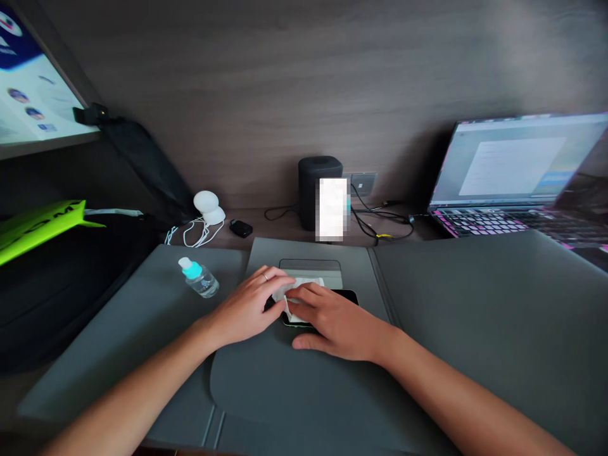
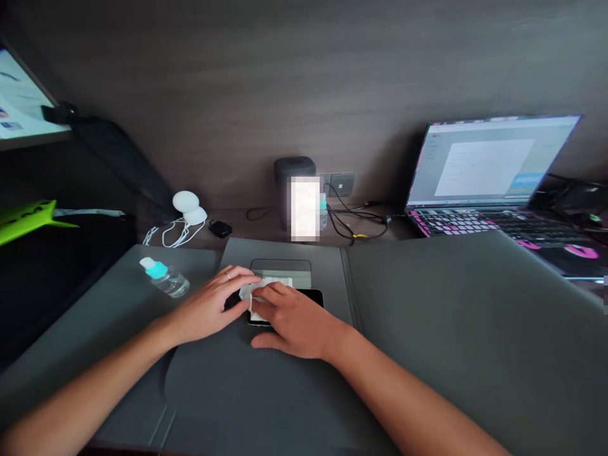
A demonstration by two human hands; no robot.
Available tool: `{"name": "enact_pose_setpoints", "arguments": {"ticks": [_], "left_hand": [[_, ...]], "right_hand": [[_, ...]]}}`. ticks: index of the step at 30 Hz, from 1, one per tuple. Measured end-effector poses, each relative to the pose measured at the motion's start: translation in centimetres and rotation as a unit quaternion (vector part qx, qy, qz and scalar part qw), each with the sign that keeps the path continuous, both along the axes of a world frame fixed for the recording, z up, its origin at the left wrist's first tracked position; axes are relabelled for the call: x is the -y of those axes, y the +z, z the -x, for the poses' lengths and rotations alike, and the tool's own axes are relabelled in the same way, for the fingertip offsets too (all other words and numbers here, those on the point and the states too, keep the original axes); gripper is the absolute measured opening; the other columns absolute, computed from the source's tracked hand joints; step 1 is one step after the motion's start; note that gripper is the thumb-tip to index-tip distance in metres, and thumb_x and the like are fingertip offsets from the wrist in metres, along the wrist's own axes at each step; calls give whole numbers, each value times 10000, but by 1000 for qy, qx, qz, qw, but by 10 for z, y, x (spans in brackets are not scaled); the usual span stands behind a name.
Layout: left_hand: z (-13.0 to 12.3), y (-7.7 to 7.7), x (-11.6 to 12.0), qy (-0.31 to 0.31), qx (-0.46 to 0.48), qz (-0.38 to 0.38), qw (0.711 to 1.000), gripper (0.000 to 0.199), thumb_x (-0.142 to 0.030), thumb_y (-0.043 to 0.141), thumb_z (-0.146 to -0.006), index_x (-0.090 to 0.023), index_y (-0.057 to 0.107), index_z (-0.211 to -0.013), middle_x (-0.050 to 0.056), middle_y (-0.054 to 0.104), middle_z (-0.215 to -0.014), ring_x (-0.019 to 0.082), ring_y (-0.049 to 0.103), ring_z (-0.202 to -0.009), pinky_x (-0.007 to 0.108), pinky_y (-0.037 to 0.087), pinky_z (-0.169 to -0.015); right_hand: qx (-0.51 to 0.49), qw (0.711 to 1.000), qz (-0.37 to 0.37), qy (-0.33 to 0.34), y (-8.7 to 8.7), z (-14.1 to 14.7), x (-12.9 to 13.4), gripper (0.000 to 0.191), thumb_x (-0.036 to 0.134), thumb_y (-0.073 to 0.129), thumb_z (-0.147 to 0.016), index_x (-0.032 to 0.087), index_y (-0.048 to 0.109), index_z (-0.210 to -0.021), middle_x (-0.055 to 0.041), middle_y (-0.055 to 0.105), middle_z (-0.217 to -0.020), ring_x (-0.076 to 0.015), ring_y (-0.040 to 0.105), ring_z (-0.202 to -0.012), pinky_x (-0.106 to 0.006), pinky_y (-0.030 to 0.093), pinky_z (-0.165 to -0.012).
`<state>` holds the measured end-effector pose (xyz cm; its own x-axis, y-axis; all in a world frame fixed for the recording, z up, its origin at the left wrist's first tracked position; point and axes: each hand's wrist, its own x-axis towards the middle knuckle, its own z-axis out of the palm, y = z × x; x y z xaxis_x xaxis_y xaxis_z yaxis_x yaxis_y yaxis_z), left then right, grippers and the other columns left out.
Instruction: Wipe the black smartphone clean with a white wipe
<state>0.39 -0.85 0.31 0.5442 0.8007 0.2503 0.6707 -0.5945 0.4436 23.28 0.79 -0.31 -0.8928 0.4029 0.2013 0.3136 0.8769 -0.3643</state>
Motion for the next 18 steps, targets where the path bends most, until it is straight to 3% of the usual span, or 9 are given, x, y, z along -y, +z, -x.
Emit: {"name": "enact_pose_setpoints", "arguments": {"ticks": [4,8,13,16,18], "left_hand": [[1,-2,-1,-16,15,-6,1000,331,-134,512,-946,-248,549,-1254,40,615,-1186,221,537,-1143,403,446,-1013],[1,-5,-3,-26,21,4,999,290,-131,492,-955,-236,582,-1210,48,649,-1128,224,560,-1100,396,472,-967],[0,-5,-4,-31,18,20,999,283,-124,479,-959,-239,607,-1183,44,662,-1122,219,579,-1093,380,476,-956],[1,-5,-4,-31,4,24,999,258,-171,488,-974,-238,611,-1192,52,657,-1147,229,582,-1109,402,461,-984],[2,-6,-3,-35,-5,30,999,270,-194,507,-972,-240,605,-1219,56,643,-1184,233,581,-1128,410,449,-1007]], "right_hand": [[-2,1000,-9,21,3,-1,1,448,444,559,-953,130,600,-1271,-139,577,-1257,-261,483,-1198,-435,405,-1076],[-2,998,-45,34,2,-1,2,268,282,558,-965,171,636,-1196,-101,599,-1264,-247,500,-1187,-406,428,-1044],[-8,997,-61,46,5,-4,3,237,144,466,-970,181,671,-1082,-77,672,-1046,-206,582,-1023,-348,484,-893],[-28,997,-74,9,14,-16,-3,222,155,463,-968,173,660,-1068,-81,673,-996,-197,604,-939,-349,490,-849],[-56,991,-104,-61,21,-30,-12,225,179,446,-981,168,651,-1073,-96,670,-1017,-210,604,-928,-374,485,-851]]}}
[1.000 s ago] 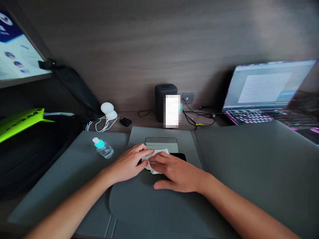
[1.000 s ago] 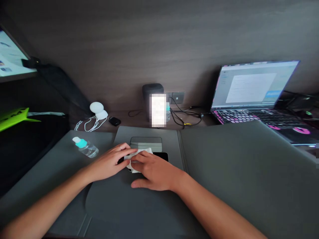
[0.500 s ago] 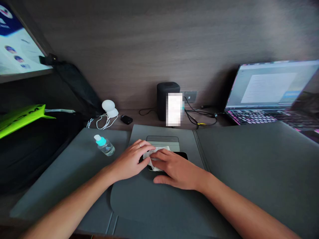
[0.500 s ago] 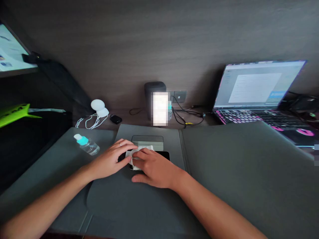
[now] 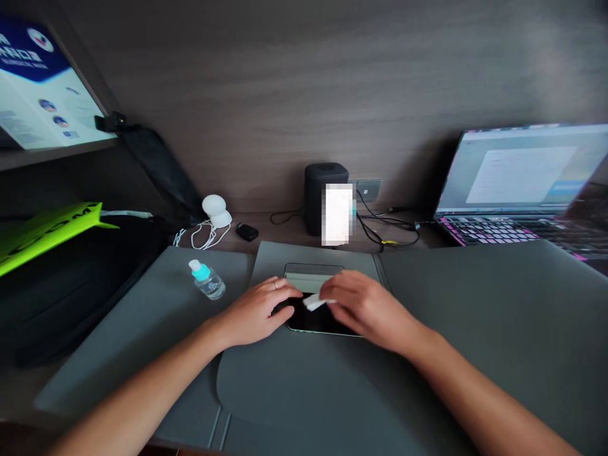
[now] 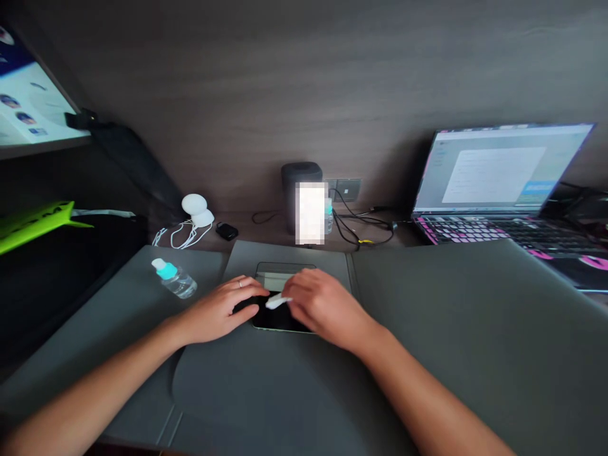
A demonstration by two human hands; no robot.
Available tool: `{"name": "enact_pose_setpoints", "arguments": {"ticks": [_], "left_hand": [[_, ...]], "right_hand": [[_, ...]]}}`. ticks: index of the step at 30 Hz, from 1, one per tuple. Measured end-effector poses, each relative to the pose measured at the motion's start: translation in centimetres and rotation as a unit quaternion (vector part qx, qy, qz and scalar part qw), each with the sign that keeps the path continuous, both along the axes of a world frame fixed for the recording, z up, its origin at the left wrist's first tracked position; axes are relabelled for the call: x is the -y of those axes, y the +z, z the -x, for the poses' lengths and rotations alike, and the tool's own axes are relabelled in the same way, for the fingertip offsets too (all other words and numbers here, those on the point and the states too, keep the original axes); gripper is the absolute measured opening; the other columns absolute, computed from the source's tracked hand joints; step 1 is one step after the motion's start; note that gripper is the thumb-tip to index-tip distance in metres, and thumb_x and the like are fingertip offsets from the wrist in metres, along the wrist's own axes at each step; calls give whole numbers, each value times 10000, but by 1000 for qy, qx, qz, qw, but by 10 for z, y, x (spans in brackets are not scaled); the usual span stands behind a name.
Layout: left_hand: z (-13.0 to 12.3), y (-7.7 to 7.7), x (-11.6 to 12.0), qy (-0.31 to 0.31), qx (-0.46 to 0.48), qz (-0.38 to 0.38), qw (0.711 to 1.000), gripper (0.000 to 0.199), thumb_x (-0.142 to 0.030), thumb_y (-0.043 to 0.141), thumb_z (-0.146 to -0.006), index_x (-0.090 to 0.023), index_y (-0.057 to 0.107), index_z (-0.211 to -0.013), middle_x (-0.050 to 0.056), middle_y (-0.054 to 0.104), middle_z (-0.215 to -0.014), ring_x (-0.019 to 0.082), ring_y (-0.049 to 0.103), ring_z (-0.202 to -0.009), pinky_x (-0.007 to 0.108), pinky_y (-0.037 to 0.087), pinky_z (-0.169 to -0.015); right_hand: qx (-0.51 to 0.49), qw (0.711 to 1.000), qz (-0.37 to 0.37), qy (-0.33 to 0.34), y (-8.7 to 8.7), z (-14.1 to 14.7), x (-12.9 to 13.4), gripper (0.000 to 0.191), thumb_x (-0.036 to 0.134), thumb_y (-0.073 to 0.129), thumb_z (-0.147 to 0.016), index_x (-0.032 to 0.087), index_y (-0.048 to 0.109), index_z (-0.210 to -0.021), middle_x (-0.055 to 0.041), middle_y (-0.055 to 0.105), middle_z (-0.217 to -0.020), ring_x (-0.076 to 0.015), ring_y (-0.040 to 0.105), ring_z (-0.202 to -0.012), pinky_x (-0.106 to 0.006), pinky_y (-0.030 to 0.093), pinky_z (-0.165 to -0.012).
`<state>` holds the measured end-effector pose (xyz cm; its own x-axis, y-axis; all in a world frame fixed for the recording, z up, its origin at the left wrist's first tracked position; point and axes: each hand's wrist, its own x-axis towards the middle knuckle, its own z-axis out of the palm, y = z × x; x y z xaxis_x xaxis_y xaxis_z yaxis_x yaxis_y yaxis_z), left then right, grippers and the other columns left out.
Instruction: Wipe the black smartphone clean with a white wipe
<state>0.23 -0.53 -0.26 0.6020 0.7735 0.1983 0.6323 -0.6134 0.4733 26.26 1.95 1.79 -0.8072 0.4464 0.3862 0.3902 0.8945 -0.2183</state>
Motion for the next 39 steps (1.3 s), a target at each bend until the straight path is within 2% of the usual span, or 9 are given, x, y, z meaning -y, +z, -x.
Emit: {"name": "enact_pose_setpoints", "arguments": {"ticks": [5,7,9,13,18,22,27,33,39], "left_hand": [[2,-1,1,-11,1,17,1000,300,-243,544,-961,-273,596,-1255,48,607,-1253,231,584,-1144,394,454,-1008],[2,0,2,-14,2,20,1000,292,-251,545,-960,-277,601,-1246,45,608,-1250,230,586,-1140,393,452,-1010],[1,1,1,-13,5,20,1000,291,-255,545,-957,-275,600,-1242,46,611,-1243,231,582,-1145,393,450,-1014],[1,0,0,49,22,-4,999,309,-281,542,-951,-259,575,-1258,63,604,-1261,245,562,-1176,407,448,-1022],[0,-7,-3,158,18,-8,987,489,-371,545,-950,-227,446,-1407,97,511,-1439,266,456,-1339,434,380,-1110],[-1,-11,-2,166,-14,25,986,592,-430,549,-941,-199,391,-1463,118,425,-1520,276,356,-1419,439,337,-1148],[-3,-9,1,151,0,51,987,617,-444,554,-937,-211,372,-1479,111,389,-1548,270,313,-1444,456,296,-1171],[-2,-9,1,146,157,152,965,597,-450,603,-921,-300,394,-1461,72,396,-1550,297,371,-1416,512,289,-1164],[1,-12,-7,122,362,276,882,549,-422,640,-900,-314,464,-1409,64,367,-1570,309,314,-1448,508,316,-1151]], "right_hand": [[-61,971,-109,-203,9,-43,-26,231,225,438,-976,159,659,-994,-125,681,-994,-244,612,-894,-385,484,-797],[-3,955,-124,-270,6,-55,-33,243,231,449,-959,154,680,-954,-130,687,-977,-267,605,-891,-404,464,-796],[78,946,-88,-303,1,-62,-37,248,291,499,-944,174,707,-879,-111,691,-923,-279,611,-890,-402,448,-771],[129,932,-37,-337,-6,-54,-33,422,542,514,-931,205,744,-823,-92,703,-899,-290,622,-907,-407,435,-769],[92,943,-37,-319,-11,-29,-26,413,476,471,-978,158,730,-1028,-128,706,-1080,-296,613,-1012,-430,462,-859],[112,946,2,-306,-22,-18,-24,445,514,481,-961,149,719,-1050,-148,673,-1131,-325,596,-1045,-479,481,-887],[58,948,41,-310,-33,-13,-24,504,560,480,-941,139,704,-1105,-176,612,-1228,-354,540,-1151,-509,477,-945],[-37,943,94,-316,-38,-14,-32,444,523,505,-937,149,718,-1048,-148,648,-1133,-309,594,-1089,-455,500,-945],[-33,930,115,-346,-40,-13,-33,428,512,531,-920,142,705,-1045,-157,637,-1170,-334,564,-1136,-485,489,-918]]}}
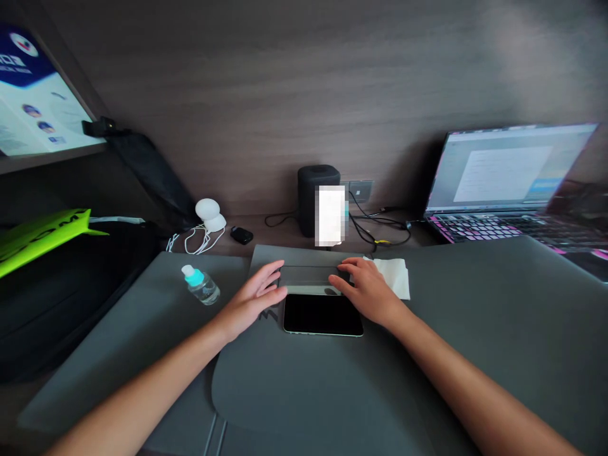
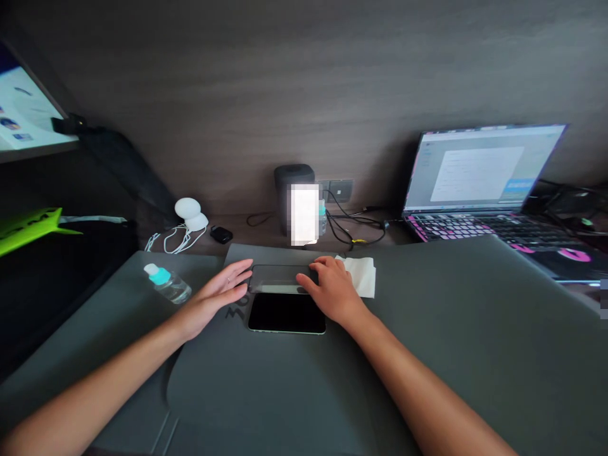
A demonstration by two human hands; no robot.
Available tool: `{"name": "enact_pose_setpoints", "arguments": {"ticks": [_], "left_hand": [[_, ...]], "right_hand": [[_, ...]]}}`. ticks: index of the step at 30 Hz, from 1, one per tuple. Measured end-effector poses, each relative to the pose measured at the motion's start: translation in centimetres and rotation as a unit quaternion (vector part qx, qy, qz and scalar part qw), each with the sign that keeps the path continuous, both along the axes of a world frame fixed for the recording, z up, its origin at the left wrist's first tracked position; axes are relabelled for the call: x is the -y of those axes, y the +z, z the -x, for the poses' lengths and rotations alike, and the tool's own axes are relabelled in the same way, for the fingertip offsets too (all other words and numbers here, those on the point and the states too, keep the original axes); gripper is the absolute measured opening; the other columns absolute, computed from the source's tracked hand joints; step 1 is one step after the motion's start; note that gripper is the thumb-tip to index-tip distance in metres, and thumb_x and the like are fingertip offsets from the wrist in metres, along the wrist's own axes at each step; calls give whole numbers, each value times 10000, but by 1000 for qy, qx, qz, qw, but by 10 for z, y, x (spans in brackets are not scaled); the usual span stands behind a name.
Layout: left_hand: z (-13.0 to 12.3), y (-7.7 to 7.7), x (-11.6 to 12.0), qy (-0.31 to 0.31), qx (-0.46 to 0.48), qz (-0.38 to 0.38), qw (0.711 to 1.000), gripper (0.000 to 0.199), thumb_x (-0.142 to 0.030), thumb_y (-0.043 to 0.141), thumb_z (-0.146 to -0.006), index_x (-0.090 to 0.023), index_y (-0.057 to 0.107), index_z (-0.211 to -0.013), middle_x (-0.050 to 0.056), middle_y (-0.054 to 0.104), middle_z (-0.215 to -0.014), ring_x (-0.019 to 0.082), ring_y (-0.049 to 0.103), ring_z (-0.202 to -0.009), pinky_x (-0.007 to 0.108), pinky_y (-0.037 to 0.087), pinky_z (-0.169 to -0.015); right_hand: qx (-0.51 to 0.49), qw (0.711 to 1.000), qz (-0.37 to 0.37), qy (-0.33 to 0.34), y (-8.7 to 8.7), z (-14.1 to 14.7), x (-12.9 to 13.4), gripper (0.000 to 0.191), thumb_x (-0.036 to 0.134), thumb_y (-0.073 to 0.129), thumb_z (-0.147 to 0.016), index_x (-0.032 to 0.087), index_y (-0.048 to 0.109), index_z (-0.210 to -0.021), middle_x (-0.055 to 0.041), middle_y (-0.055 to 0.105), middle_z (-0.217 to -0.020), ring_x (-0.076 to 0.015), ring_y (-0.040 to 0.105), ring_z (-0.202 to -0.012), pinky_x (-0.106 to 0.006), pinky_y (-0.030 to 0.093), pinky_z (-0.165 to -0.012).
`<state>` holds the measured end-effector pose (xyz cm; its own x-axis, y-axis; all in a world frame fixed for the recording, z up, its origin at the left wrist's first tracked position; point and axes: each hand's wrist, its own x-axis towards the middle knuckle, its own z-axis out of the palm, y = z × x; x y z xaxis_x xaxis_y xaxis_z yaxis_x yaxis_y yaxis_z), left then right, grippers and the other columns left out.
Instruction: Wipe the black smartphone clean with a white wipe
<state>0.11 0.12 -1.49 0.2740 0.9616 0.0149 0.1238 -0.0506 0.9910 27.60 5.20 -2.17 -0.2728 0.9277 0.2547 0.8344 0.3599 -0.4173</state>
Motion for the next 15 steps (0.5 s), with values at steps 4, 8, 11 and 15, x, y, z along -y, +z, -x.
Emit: {"name": "enact_pose_setpoints", "arguments": {"ticks": [4,8,11,15], "left_hand": [[0,4,-5,22,102,27,994,488,-369,614,-898,-258,523,-1365,91,392,-1554,303,403,-1401,479,330,-1145],[-1,9,-7,60,158,41,985,452,-351,598,-888,-196,566,-1311,126,453,-1504,310,478,-1340,474,377,-1103],[-2,10,-8,88,161,41,982,445,-342,582,-893,-172,566,-1304,144,481,-1474,302,526,-1280,447,432,-1029],[-2,9,-7,78,123,23,989,459,-339,599,-894,-172,540,-1318,145,548,-1412,275,558,-1209,383,466,-930]], "right_hand": [[5,999,27,-25,-2,3,0,427,535,539,-902,154,682,-1032,-151,628,-1172,-329,559,-1128,-476,475,-903],[-39,999,7,-28,-2,2,-3,409,568,536,-879,183,631,-977,-112,650,-1022,-276,593,-976,-422,484,-821],[-89,995,1,-35,1,0,-3,377,556,543,-867,190,595,-942,-74,637,-910,-221,588,-797,-361,483,-709],[-163,986,29,26,8,0,0,241,444,540,-902,203,546,-894,-33,639,-836,-171,579,-688,-304,472,-642]]}}
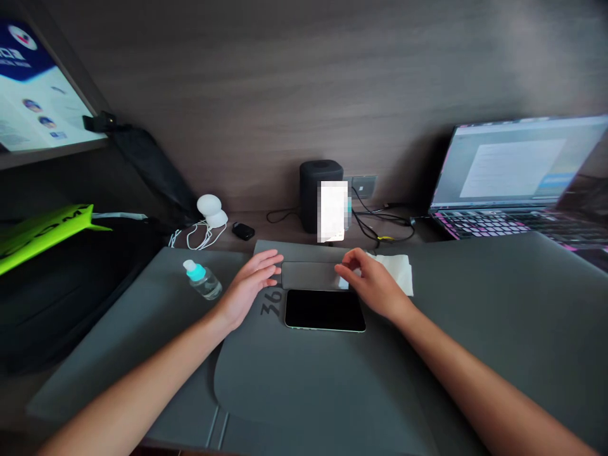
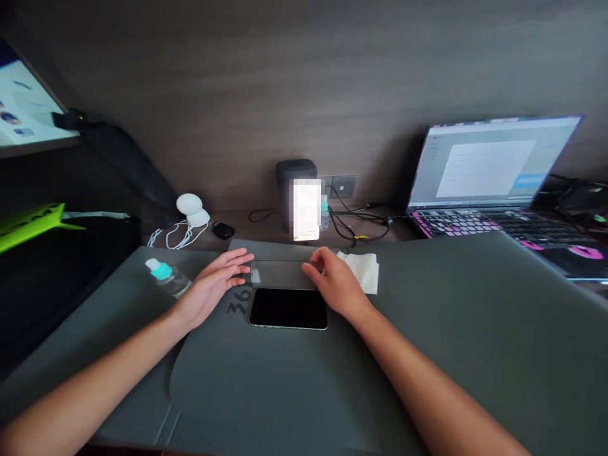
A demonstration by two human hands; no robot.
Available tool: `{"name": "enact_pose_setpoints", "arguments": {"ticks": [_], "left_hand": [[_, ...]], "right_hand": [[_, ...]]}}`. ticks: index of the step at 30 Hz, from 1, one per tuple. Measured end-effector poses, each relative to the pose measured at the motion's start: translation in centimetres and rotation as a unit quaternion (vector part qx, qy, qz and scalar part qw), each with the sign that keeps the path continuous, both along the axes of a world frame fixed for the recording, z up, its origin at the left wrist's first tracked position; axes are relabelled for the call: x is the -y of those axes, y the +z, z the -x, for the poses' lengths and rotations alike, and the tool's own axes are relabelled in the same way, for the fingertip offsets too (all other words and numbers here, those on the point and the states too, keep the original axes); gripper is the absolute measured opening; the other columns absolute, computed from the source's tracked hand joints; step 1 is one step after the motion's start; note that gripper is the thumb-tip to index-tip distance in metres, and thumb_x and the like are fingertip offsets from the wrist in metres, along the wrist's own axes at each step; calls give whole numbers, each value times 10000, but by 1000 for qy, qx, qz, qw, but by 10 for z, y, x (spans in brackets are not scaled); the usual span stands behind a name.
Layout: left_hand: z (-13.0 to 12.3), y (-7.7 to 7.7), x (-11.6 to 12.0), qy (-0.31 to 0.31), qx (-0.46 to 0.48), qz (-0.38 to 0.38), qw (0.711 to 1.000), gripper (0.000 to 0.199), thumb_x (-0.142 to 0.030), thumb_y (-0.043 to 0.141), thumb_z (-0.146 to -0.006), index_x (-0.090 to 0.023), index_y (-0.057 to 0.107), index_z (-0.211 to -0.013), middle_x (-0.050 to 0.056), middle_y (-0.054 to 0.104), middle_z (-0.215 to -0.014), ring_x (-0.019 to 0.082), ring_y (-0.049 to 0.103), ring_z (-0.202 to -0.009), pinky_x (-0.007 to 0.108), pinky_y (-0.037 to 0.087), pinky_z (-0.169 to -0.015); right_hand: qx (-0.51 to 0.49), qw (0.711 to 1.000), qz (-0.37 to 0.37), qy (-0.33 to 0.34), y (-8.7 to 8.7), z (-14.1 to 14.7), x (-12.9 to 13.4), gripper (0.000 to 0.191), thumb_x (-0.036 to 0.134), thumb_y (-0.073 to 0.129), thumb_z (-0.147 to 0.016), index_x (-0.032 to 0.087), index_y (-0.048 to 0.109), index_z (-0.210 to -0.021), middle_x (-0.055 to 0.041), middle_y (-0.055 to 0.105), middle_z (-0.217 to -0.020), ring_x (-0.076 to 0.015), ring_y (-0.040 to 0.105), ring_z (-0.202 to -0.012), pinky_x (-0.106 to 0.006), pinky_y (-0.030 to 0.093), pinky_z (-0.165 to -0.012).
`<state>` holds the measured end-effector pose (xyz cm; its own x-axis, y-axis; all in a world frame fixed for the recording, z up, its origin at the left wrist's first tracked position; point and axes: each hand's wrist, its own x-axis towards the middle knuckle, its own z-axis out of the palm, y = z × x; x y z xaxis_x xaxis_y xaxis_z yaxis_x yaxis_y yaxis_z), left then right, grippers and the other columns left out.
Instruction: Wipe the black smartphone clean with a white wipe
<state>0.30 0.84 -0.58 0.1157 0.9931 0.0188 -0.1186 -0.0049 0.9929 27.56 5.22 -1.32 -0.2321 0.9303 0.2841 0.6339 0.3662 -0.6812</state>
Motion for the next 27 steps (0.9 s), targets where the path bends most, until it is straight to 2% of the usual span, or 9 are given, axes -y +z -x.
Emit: {"name": "enact_pose_setpoints", "arguments": {"ticks": [3,7,10,14,18,23,27], "left_hand": [[-2,1,2,-11,-52,-23,998,441,-358,613,-895,-184,544,-1295,132,623,-1317,268,556,-1193,378,450,-930],[-4,-1,4,1,-134,-66,989,403,-413,610,-900,-200,576,-1240,97,662,-1170,245,577,-1125,371,436,-958],[-2,-3,5,13,-192,-102,976,391,-456,546,-951,-228,574,-1267,58,648,-1063,217,601,-1023,354,455,-932],[0,-2,8,-24,-251,-194,948,381,-459,402,-1030,-234,655,-1205,63,627,-1158,228,580,-1112,366,425,-1002],[-1,2,11,-76,-290,-214,930,422,-423,333,-1061,-228,680,-1199,66,629,-1249,235,558,-1198,393,381,-1073],[0,2,11,-105,-311,-220,919,461,-475,296,-1060,-263,625,-1303,57,628,-1318,257,530,-1248,455,364,-1097],[1,2,11,-108,-303,-219,921,432,-493,358,-1043,-282,628,-1305,71,641,-1260,258,583,-1132,444,436,-1018]], "right_hand": [[-9,998,-5,67,6,1,3,177,380,535,-930,210,585,-925,-18,661,-808,-179,609,-732,-301,476,-668],[28,991,-68,115,15,2,7,206,333,516,-966,203,642,-868,-41,669,-863,-182,625,-785,-312,487,-718],[24,980,-126,149,22,1,11,213,317,499,-986,200,654,-896,-68,662,-898,-192,630,-829,-329,512,-758],[23,961,-191,200,28,0,17,195,309,502,-993,209,664,-951,-85,667,-939,-210,627,-894,-358,524,-804],[14,956,-204,212,29,0,20,170,281,512,-993,208,662,-966,-72,674,-923,-195,623,-864,-344,524,-786],[8,950,-239,200,29,0,22,169,288,521,-988,206,669,-982,-77,687,-917,-204,627,-865,-360,527,-787],[10,947,-255,196,28,-1,22,153,272,534,-983,210,673,-998,-69,693,-917,-202,633,-871,-359,532,-782]]}}
